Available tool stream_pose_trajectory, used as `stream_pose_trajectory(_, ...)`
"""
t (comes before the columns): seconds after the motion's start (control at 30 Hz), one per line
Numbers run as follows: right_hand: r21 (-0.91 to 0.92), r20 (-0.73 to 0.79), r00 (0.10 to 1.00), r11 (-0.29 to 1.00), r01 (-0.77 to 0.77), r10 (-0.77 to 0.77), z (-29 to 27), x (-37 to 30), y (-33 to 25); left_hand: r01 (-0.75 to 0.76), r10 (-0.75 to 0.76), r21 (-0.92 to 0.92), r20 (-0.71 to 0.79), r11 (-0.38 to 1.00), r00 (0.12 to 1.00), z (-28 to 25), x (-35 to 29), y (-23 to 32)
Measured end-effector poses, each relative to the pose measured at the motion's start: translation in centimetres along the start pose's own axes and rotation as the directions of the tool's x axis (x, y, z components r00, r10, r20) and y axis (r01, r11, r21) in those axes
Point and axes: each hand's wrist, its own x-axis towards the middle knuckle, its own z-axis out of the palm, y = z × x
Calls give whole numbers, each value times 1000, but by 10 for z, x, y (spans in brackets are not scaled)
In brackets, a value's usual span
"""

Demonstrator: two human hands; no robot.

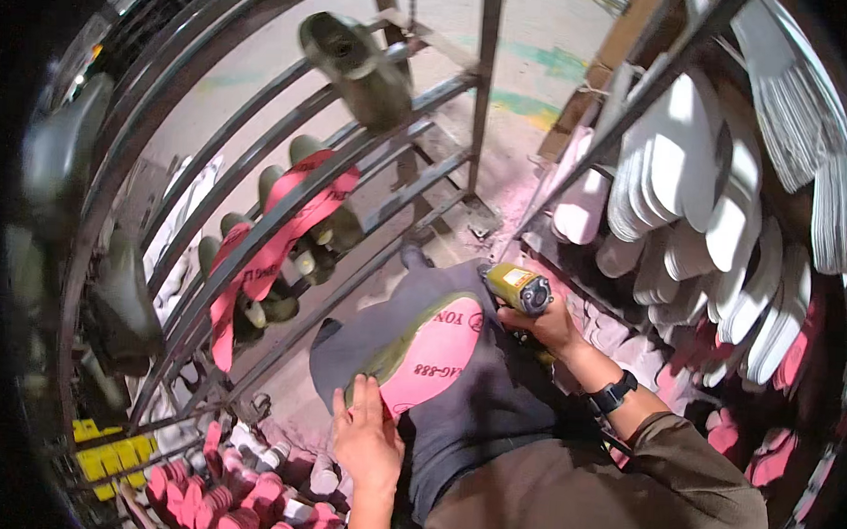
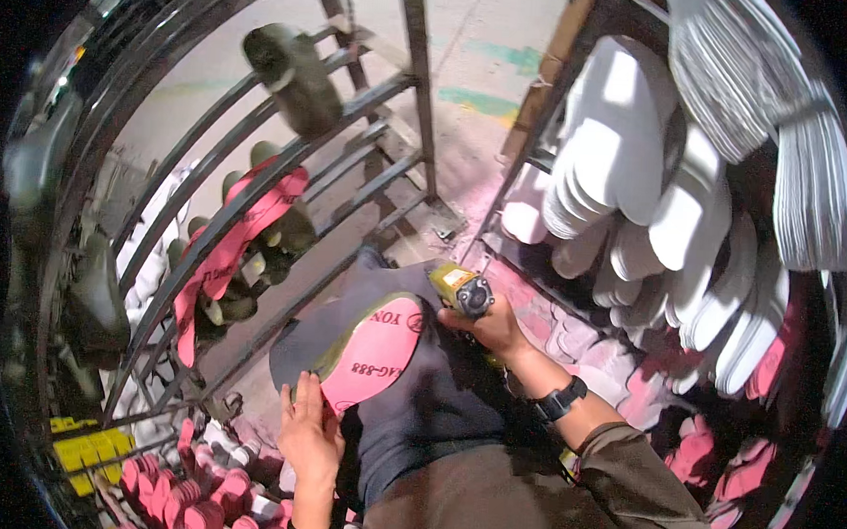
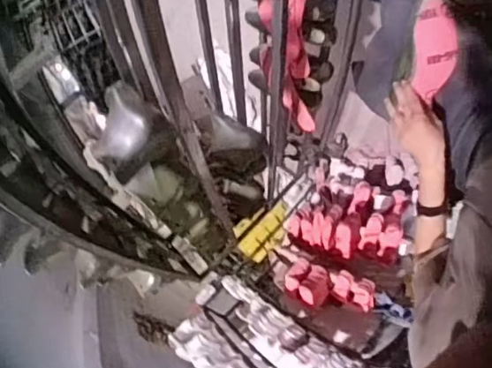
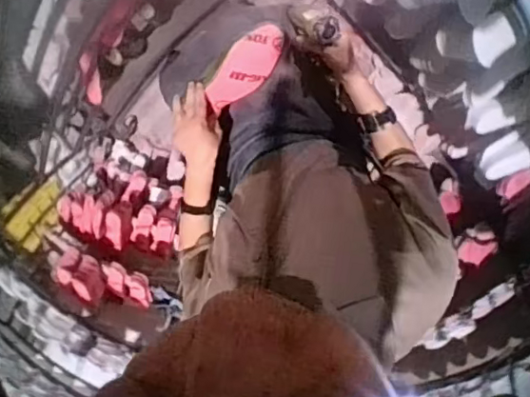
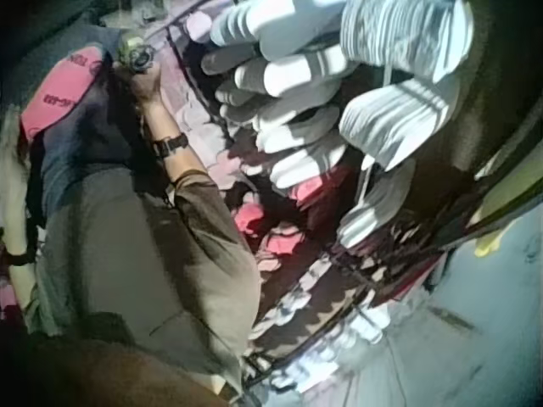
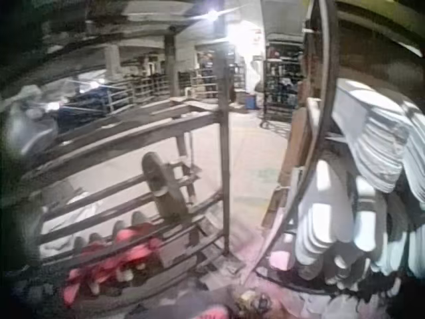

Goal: Manually assemble shoe components by placing insoles and uppers onto shoe lasts and securing them.

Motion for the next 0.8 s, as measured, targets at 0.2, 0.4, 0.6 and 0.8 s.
stream_pose_trajectory(0.2, -239, -51, 997, 969, -62, 51, -11, -15, 4, -11, 11, 12, 62, 1000, 998, -3, 10, 4)
stream_pose_trajectory(0.4, -120, 18, 1000, 993, -7, 9, -13, -26, -31, 225, -190, -215, 172, 950, 967, 7, 24, -16)
stream_pose_trajectory(0.6, -390, 187, 945, 862, 323, -270, -22, -56, -45, 43, -30, -175, 79, 984, 996, -3, 34, -10)
stream_pose_trajectory(0.8, -303, 546, 828, 893, 333, -124, 6, -51, -83, 92, -72, -209, 102, 974, 992, -3, 32, -12)
